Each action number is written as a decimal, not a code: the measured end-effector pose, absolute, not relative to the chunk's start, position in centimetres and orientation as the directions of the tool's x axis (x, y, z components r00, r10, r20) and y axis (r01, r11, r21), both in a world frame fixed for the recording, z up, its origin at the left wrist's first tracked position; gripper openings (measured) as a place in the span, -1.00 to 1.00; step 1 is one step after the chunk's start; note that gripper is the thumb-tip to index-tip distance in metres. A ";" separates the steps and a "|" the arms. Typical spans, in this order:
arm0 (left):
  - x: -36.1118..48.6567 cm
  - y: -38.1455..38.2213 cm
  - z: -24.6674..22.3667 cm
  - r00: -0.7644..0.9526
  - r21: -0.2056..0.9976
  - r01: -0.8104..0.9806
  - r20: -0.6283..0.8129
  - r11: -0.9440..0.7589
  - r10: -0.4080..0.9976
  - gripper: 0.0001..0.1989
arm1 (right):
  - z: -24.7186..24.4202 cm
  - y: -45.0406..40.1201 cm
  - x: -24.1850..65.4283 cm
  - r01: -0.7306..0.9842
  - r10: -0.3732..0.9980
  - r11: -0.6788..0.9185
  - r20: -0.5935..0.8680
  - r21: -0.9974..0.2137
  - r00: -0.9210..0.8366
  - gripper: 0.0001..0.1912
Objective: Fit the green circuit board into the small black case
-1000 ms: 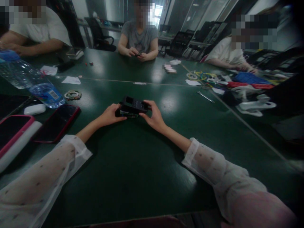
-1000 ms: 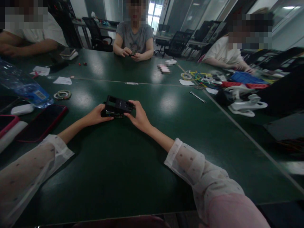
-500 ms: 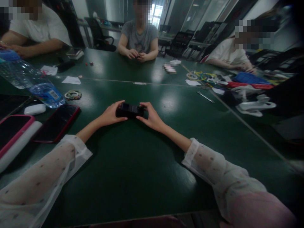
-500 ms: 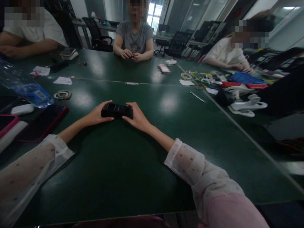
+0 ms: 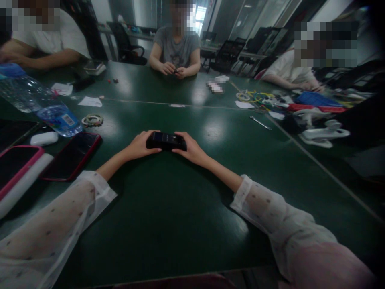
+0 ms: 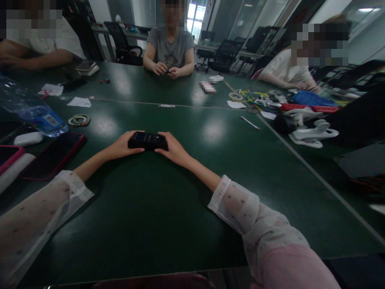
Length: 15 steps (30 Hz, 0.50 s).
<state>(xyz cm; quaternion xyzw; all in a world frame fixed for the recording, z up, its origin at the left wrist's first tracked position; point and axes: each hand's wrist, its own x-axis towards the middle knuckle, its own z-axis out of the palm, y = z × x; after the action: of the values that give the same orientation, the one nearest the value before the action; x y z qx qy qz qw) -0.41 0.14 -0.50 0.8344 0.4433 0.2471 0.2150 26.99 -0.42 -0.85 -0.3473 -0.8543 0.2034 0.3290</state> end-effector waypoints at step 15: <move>-0.3 -0.1 -0.1 0.484 0.594 0.623 0.217 -0.508 0.848 -0.24 | -0.5 -0.6 27.1 0.443 0.731 0.668 0.412 -0.598 -0.544 -0.40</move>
<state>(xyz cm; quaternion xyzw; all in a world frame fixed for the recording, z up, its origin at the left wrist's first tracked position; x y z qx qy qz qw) -0.28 -0.14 -0.15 0.8317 0.4421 0.2498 0.2245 27.12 -0.62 -0.46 -0.3447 -0.8513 0.2178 0.3303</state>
